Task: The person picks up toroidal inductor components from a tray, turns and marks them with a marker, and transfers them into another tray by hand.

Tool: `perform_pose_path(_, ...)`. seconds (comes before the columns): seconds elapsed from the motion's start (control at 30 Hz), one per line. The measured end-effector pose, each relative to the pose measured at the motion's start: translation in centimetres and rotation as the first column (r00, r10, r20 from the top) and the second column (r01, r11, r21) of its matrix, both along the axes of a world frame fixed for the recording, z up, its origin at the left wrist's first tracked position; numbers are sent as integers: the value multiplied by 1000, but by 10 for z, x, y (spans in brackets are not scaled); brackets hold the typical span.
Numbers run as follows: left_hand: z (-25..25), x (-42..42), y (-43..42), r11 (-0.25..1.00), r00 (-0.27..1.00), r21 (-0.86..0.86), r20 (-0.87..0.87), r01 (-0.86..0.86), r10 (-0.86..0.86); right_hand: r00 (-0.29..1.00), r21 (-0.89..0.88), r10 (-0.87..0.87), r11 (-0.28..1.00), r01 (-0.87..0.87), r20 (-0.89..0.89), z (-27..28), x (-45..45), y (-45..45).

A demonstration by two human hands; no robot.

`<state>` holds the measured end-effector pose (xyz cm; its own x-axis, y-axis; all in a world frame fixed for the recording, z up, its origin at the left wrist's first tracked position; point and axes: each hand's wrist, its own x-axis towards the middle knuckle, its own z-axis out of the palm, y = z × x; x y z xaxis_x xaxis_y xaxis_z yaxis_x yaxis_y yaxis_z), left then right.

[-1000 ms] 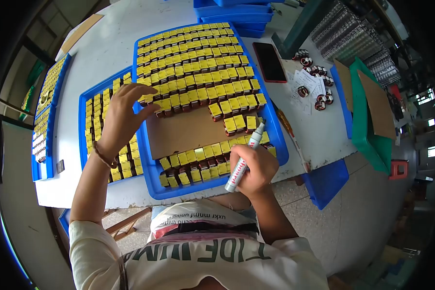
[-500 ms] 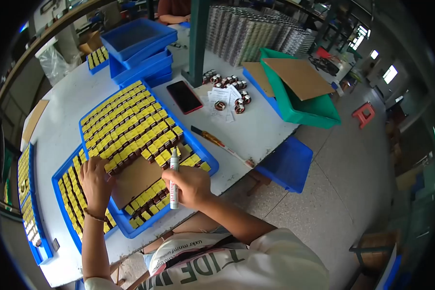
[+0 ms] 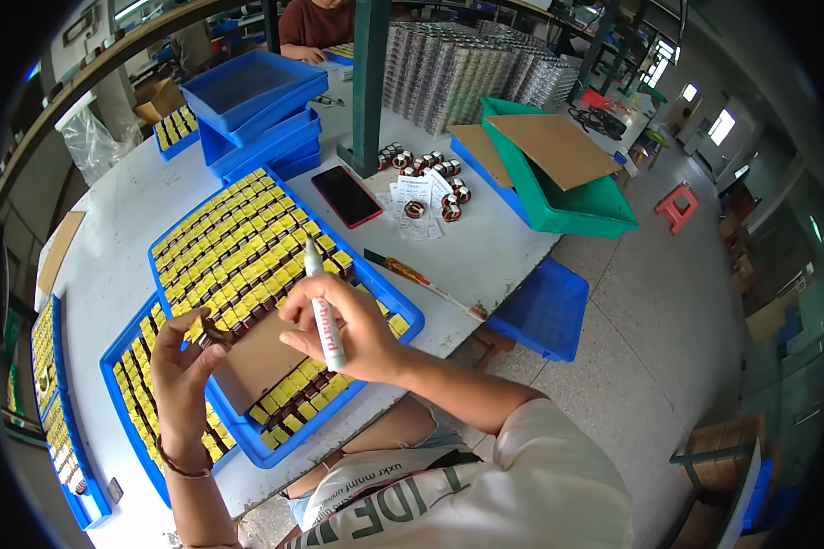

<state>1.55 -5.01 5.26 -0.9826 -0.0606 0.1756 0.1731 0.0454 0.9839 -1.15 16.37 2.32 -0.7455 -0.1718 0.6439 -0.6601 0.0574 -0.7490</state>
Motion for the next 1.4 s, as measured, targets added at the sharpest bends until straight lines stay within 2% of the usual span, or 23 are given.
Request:
perform_pose_path(0.1, 6, -7, 1, 979, 997, 192, 20, 69, -75, 969, -48, 247, 968, -245, 30, 25, -21, -17)
perform_pose_path(0.17, 7, -11, 4, 963, 995, 250, -34, 97, -91, 952, -10, 306, 952, -306, 28, 33, -34, -27)
perform_pose_path(0.2, 8, -14, 8, 966, 997, 249, -27, 75, -71, 938, 34, 346, 937, -347, 28, 37, -41, -31)
perform_pose_path(0.27, 9, -20, 15, 926, 988, 376, -153, 40, 20, 900, 115, 434, 892, -436, 42, 40, -53, -41)
perform_pose_path(0.37, 0, -29, 11, 914, 987, 406, -139, -17, 80, 869, 46, 488, 869, -493, 81, 35, -65, -51)
perform_pose_path(0.43, -6, -30, 11, 859, 985, 510, -168, 43, 50, 864, -70, 500, 865, -496, 55, 31, -66, -55)
perform_pose_path(0.63, -29, -35, 9, 844, 990, 533, -141, 61, 18, 848, -99, 505, 863, -495, 159, 12, -69, -53)
perform_pose_path(0.8, -35, -37, 11, 817, 987, 572, -158, 78, 16, 860, -90, 488, 873, -479, 152, 6, -67, -53)
perform_pose_path(0.93, -38, -39, 13, 785, 991, 613, -133, 90, -10, 862, -160, 481, 874, -458, 158, 5, -65, -54)
perform_pose_path(1.03, -36, -36, 13, 788, 991, 604, -114, 121, -65, 892, -171, 425, 900, -400, 154, 2, -64, -56)
perform_pose_path(1.1, -41, -37, 14, 845, 998, 535, -52, 11, 20, 890, -63, 430, 903, -425, 152, 1, -67, -49)
perform_pose_path(1.17, -49, -38, 12, 863, 998, 504, -63, 16, 19, 873, -123, 459, 888, -444, 166, -3, -68, -50)
perform_pose_path(1.2, -50, -39, 11, 871, 998, 490, -65, 38, -7, 907, -88, 397, 917, -388, 137, 0, -66, -47)
perform_pose_path(1.27, -43, -33, 17, 786, 999, 618, 25, 9, -32, 871, -146, 423, 906, -398, 250, 4, -63, -43)
perform_pose_path(1.4, -41, -32, 18, 775, 996, 630, 23, 49, -82, 887, -182, 413, 907, -380, 205, 0, -67, -45)
